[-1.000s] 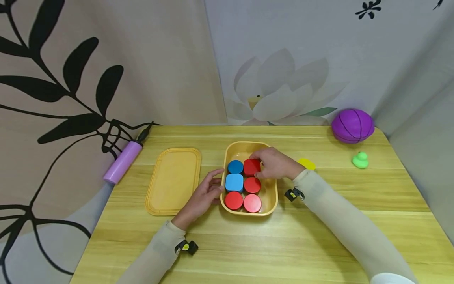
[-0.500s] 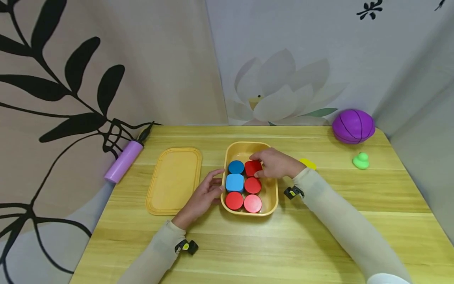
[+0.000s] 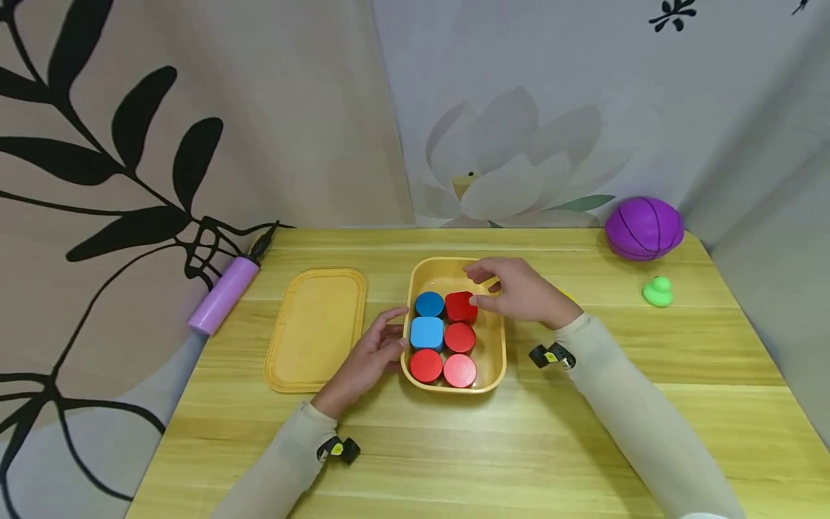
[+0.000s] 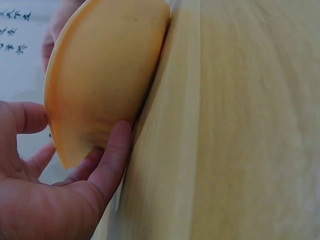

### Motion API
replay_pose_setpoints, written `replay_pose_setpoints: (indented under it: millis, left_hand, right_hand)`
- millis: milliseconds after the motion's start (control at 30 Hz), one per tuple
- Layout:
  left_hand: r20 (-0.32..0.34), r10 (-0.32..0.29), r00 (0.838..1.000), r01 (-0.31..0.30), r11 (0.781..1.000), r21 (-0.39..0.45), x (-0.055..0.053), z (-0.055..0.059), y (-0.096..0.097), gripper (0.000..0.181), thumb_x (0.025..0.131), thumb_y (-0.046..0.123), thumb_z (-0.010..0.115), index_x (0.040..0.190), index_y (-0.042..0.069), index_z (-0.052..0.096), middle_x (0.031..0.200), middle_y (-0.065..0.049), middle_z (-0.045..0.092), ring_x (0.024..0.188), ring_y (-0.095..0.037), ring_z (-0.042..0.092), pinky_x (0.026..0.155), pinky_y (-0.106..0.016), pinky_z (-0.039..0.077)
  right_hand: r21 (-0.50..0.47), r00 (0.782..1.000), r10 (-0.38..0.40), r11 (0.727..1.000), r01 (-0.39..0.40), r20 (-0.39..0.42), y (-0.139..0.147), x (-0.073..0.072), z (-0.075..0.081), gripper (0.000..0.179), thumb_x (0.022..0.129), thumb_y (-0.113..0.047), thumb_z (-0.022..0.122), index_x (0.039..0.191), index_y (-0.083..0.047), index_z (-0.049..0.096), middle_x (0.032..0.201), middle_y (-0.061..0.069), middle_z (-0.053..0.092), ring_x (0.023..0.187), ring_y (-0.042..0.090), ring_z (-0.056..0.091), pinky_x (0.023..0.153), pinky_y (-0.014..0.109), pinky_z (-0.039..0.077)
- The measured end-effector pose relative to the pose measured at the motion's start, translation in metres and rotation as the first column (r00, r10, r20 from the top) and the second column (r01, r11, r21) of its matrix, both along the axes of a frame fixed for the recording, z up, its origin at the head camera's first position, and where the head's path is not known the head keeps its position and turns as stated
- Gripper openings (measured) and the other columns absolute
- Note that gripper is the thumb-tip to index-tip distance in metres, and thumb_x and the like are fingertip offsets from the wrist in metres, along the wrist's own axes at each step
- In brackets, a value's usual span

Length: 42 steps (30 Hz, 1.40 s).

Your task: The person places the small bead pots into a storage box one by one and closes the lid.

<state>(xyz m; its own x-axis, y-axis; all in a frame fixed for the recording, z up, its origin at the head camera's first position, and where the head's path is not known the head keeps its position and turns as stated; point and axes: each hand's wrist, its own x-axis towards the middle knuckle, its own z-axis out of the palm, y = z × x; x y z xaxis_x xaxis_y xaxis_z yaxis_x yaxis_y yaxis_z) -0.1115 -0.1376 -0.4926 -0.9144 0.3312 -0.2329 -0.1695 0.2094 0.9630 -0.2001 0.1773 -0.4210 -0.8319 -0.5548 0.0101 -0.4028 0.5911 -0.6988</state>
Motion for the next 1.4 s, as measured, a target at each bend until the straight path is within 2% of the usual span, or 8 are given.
replay_pose_setpoints:
  millis: [167,400,567,700,900,1033,1267,1400]
  left_hand:
    - [0.002,0.002,1.0,-0.002,1.0,-0.013,-0.001,-0.002,-0.001,0.054,0.11,0.026,0.055,0.159,0.039,0.038,0.15,-0.014,0.053,0.129,-0.031,0.06,0.091,-0.044,0.062]
    - [0.002,0.012,1.0,-0.012,1.0,-0.002,0.0,-0.004,-0.002,0.055,0.109,0.024,0.056,0.159,0.038,0.038,0.148,-0.015,0.054,0.125,-0.029,0.06,0.089,-0.044,0.062]
    - [-0.003,0.018,1.0,-0.018,1.0,0.008,0.0,-0.004,-0.002,0.055,0.109,0.023,0.056,0.159,0.037,0.039,0.149,-0.015,0.054,0.126,-0.029,0.06,0.09,-0.044,0.062]
    - [-0.006,0.014,1.0,-0.013,1.0,0.007,0.0,-0.004,-0.001,0.055,0.109,0.024,0.056,0.159,0.038,0.038,0.15,-0.014,0.054,0.127,-0.03,0.06,0.09,-0.043,0.062]
    - [-0.004,0.013,1.0,-0.013,1.0,0.006,0.001,-0.004,-0.002,0.055,0.109,0.025,0.056,0.159,0.038,0.038,0.15,-0.014,0.054,0.128,-0.03,0.06,0.089,-0.043,0.062]
    - [-0.008,0.013,1.0,-0.013,1.0,-0.001,0.001,-0.003,-0.002,0.055,0.109,0.025,0.056,0.159,0.038,0.038,0.149,-0.014,0.054,0.126,-0.029,0.06,0.09,-0.043,0.062]
    - [-0.01,0.007,1.0,-0.007,1.0,0.013,0.001,-0.002,-0.001,0.055,0.109,0.023,0.055,0.16,0.035,0.037,0.149,-0.016,0.053,0.125,-0.029,0.059,0.09,-0.042,0.061]
    - [-0.014,0.005,1.0,-0.004,1.0,0.017,0.001,-0.002,0.0,0.055,0.109,0.023,0.055,0.16,0.036,0.038,0.149,-0.016,0.053,0.126,-0.029,0.06,0.09,-0.042,0.062]
  right_hand:
    - [-0.077,0.995,-0.083,0.994,0.079,-0.055,0.02,0.006,0.001,0.05,0.096,-0.021,0.078,0.142,-0.007,0.063,0.133,0.016,0.071,0.119,0.035,0.069,0.097,0.051,0.06]
    - [-0.154,0.973,-0.208,0.969,0.191,-0.102,0.054,0.006,-0.012,0.046,0.098,-0.019,0.077,0.14,-0.007,0.063,0.132,0.014,0.071,0.118,0.034,0.069,0.095,0.049,0.06]
    - [-0.159,0.954,-0.288,0.949,0.271,-0.089,0.078,0.009,-0.024,0.049,0.1,-0.021,0.075,0.143,-0.003,0.06,0.14,0.02,0.065,0.126,0.038,0.064,0.103,0.057,0.055]
    - [-0.123,0.936,-0.345,0.934,0.335,-0.072,0.095,0.015,-0.032,0.053,0.1,-0.022,0.074,0.146,-0.001,0.057,0.145,0.022,0.06,0.135,0.041,0.056,0.11,0.06,0.05]
    - [-0.047,0.927,-0.374,0.926,0.375,0.028,0.111,0.025,-0.044,0.064,0.101,-0.026,0.073,0.154,0.001,0.048,0.154,0.026,0.051,0.142,0.045,0.049,0.114,0.06,0.047]
    - [-0.004,0.923,-0.37,0.928,0.373,0.101,0.116,0.03,-0.052,0.071,0.101,-0.028,0.074,0.157,0.003,0.042,0.157,0.028,0.047,0.144,0.047,0.047,0.114,0.058,0.048]
    - [0.032,0.919,-0.358,0.933,0.358,0.163,0.119,0.036,-0.061,0.081,0.098,-0.033,0.077,0.159,0.002,0.038,0.156,0.027,0.049,0.136,0.047,0.057,0.111,0.058,0.051]
    - [0.033,0.92,-0.355,0.935,0.354,0.167,0.119,0.037,-0.063,0.081,0.097,-0.034,0.078,0.159,0.001,0.038,0.152,0.027,0.052,0.129,0.048,0.063,0.106,0.057,0.054]
